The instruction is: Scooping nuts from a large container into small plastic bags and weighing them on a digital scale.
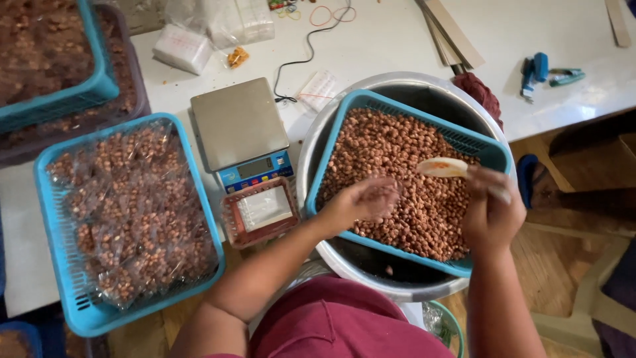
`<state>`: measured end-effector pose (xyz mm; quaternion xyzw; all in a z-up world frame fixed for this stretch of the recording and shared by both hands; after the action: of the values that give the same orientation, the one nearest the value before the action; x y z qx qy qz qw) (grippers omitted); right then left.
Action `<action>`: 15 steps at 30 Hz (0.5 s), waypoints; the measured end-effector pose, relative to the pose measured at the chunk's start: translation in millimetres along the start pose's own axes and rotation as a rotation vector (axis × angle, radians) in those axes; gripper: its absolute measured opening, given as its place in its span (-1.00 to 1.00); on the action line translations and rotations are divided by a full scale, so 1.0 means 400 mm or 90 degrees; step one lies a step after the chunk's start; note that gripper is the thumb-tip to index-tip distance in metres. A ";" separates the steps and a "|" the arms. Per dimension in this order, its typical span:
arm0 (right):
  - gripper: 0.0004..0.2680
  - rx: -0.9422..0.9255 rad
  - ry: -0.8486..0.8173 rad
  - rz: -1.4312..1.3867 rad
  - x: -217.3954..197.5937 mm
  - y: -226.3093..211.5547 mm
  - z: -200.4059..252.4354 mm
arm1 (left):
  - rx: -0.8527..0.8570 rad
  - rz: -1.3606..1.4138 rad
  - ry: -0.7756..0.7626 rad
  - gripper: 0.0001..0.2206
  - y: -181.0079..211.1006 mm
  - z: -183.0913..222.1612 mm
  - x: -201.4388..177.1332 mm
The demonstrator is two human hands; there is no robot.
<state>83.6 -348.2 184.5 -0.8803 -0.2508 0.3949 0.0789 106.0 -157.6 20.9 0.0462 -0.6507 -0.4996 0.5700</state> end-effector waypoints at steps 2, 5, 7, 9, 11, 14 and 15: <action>-0.88 0.089 -0.040 0.064 0.022 0.111 0.010 | 0.073 0.030 -0.057 -0.68 0.041 0.003 -0.019; -0.88 0.179 -0.089 0.204 0.036 0.323 0.069 | 0.271 0.043 -0.070 -0.79 0.190 0.005 -0.113; -0.87 0.185 -0.098 0.283 0.054 0.422 0.122 | 0.392 0.021 -0.026 -0.65 0.294 0.021 -0.261; -0.93 0.107 -0.099 0.267 0.092 0.443 0.181 | 0.483 -0.769 0.535 -0.78 0.410 0.117 -0.489; -0.92 0.192 -0.131 0.229 0.143 0.459 0.232 | 0.442 -0.858 0.578 -0.86 0.406 0.131 -0.608; -0.86 0.383 -0.206 0.125 0.195 0.482 0.295 | 0.365 -0.948 0.611 -0.64 0.409 0.174 -0.554; -0.83 0.492 -0.249 0.063 0.214 0.493 0.330 | 0.331 -0.947 0.595 -0.44 0.406 0.190 -0.500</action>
<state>109.6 -482.8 -27.5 -0.7055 -0.0526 0.6225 0.3346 198.1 94.2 7.4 0.7778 -0.2482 -0.5061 0.2780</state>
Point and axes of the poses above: each hand's wrist, its own z-axis away from the middle knuckle, its own x-axis out of the palm, y = z × x, the point moved 10 cm from there along -z, towards the middle knuckle, and after that the axes turned 12 degrees about z, right-handed, at the moved point
